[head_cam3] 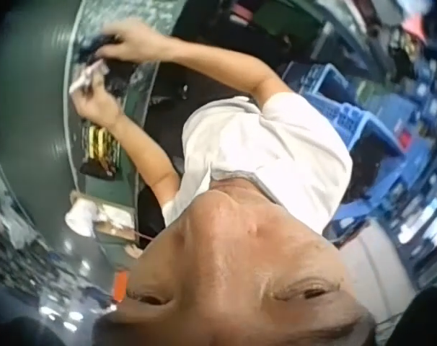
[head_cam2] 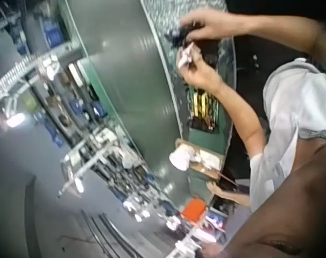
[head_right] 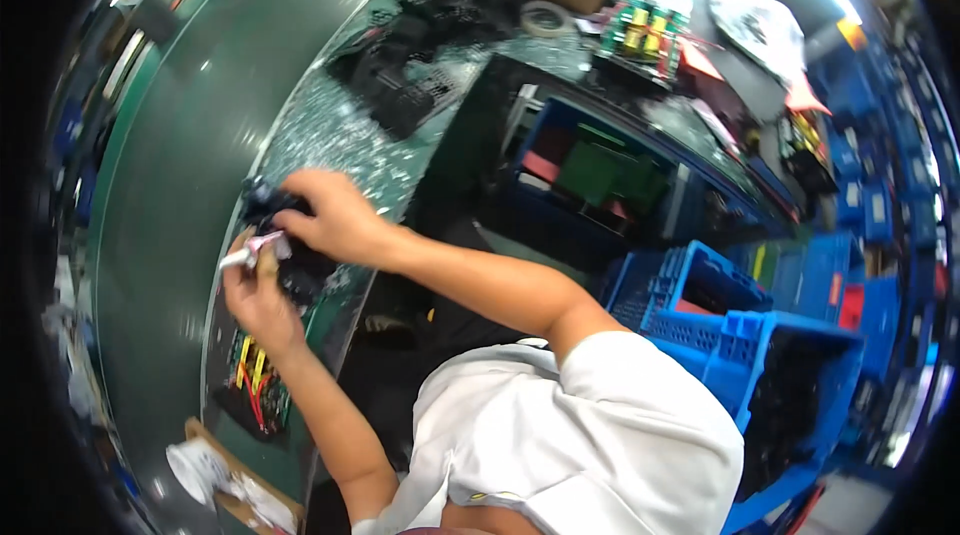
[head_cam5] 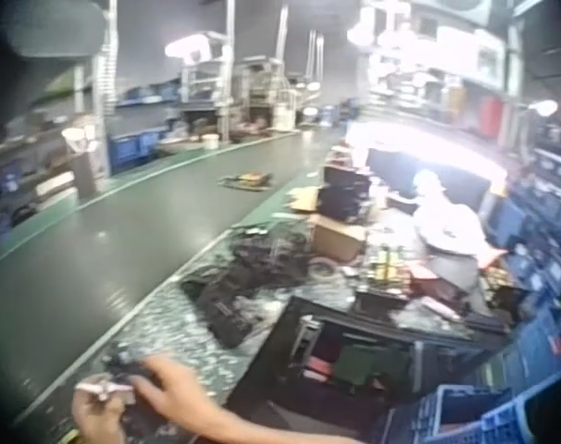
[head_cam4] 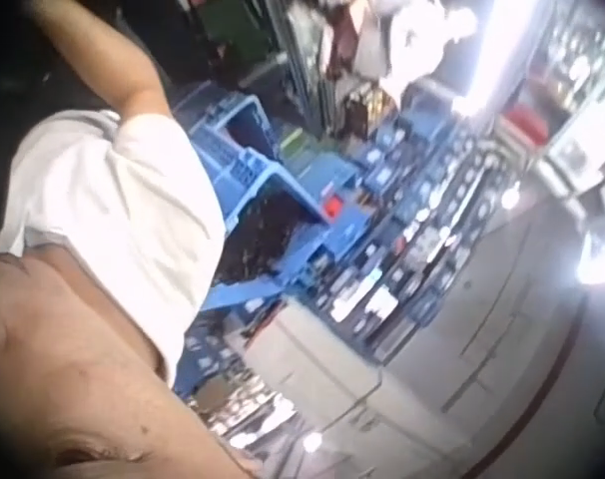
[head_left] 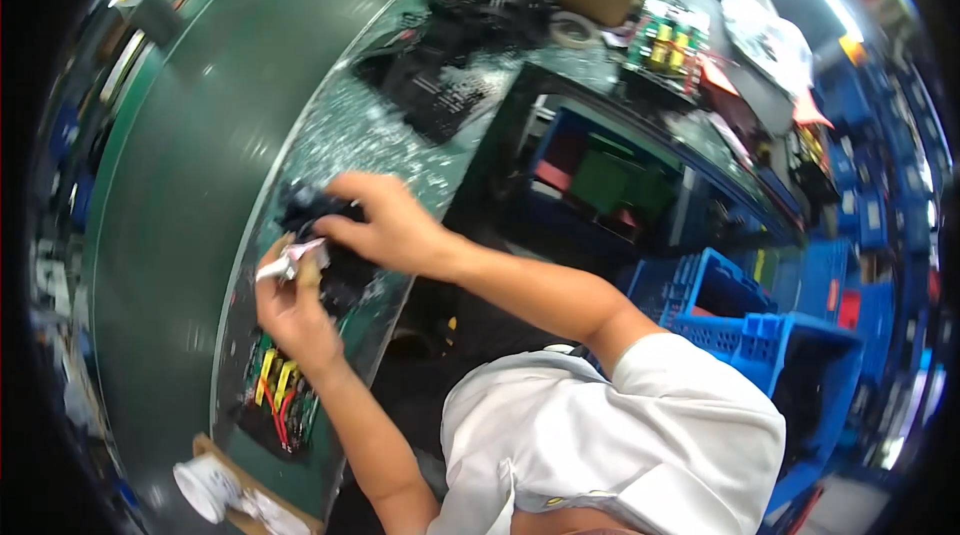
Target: Assembling electronic components onto a circuit board and applying adhesive.
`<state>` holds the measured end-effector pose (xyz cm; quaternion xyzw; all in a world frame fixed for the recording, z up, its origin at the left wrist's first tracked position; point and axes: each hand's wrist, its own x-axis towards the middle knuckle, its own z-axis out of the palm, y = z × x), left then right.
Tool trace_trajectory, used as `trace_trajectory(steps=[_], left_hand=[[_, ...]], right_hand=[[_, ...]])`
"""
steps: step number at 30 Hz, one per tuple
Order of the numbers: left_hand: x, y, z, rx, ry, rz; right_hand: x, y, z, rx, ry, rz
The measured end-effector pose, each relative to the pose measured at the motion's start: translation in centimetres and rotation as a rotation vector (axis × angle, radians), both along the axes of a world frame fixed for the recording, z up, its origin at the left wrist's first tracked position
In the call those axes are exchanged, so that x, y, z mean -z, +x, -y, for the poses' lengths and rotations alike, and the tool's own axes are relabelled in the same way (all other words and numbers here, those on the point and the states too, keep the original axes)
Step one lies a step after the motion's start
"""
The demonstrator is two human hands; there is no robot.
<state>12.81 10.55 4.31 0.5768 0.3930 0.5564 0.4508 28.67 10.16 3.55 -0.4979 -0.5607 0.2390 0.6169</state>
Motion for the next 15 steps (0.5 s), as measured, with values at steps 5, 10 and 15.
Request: trace_trajectory(steps=[5, 10, 15], left_hand=[[0.5, 1.6, 0.2, 0.056, 0.074, -0.094], [0.1, 0.9, 0.5, 0.083, 0.064, -0.072], [0.4, 3.0, 1.1, -0.03, 0.23, 0.084]], right_hand=[[-0.4, 1.1, 0.8, 0.025, -0.024, -0.037], [0.6, 0.3, -0.2, -0.038, -0.157, -0.225], [0.6, 1.8, -2.9, 0.031, -0.237, -0.296]])
